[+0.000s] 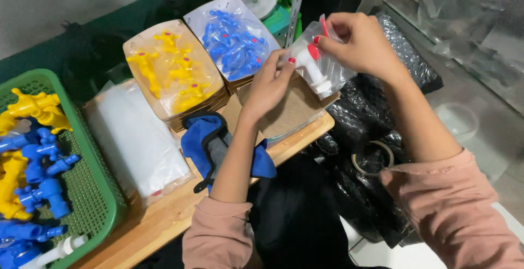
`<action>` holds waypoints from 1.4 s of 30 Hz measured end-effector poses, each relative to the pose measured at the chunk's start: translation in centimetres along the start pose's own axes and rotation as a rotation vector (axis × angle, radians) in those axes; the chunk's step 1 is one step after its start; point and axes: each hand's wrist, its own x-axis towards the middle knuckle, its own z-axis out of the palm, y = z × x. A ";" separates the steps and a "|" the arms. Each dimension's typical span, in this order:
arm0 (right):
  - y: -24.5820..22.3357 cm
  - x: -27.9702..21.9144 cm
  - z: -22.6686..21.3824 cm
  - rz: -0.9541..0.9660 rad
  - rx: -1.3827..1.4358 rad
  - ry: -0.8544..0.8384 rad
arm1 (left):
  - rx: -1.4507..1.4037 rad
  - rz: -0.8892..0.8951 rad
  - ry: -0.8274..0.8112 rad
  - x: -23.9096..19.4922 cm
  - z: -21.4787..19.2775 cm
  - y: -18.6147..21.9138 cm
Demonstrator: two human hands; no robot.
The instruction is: The person puts together faucet components by hand, inserting internal valves into colorful faucet bodies, sealing them into small plastic bags, and wiping them with a cloth.
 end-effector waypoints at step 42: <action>1.2 -0.7 8.5 0.100 -0.258 0.083 | 0.489 0.188 -0.393 0.5 1.4 -5.3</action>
